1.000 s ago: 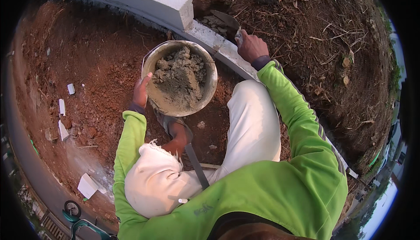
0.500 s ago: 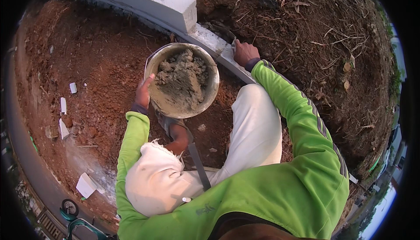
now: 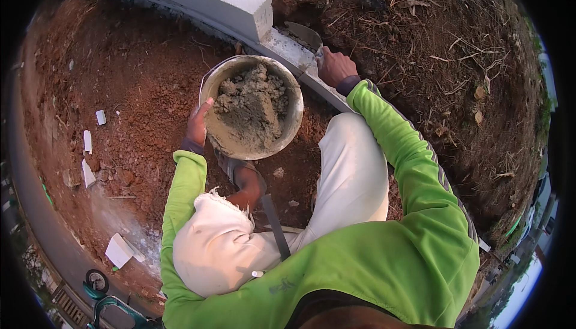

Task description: The person applies cement to the joints and top surface of concrete curbing using a trowel, taking mortar from a bucket and smoothing it along the structure.

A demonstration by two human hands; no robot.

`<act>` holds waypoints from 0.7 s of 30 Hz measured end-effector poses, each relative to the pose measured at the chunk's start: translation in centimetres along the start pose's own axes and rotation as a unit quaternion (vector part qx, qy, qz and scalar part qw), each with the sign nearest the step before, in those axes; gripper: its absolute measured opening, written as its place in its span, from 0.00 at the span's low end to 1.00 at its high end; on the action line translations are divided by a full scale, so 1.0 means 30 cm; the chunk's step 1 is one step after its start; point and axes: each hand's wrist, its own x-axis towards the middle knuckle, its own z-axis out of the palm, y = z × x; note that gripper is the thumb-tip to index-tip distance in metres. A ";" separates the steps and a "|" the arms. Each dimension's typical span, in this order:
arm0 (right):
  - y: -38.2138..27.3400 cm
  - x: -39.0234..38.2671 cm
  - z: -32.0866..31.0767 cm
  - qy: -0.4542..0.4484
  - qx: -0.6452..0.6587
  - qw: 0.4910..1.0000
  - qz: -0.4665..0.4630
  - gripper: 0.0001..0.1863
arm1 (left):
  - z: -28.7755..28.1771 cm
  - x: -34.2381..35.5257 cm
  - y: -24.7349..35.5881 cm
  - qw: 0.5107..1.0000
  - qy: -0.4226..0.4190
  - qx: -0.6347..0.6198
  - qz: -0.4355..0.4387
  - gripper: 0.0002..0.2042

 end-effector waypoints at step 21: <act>0.098 0.010 0.024 -0.029 -0.039 0.998 0.026 0.23 | 0.018 0.007 -0.012 0.999 0.016 -0.027 0.013 0.25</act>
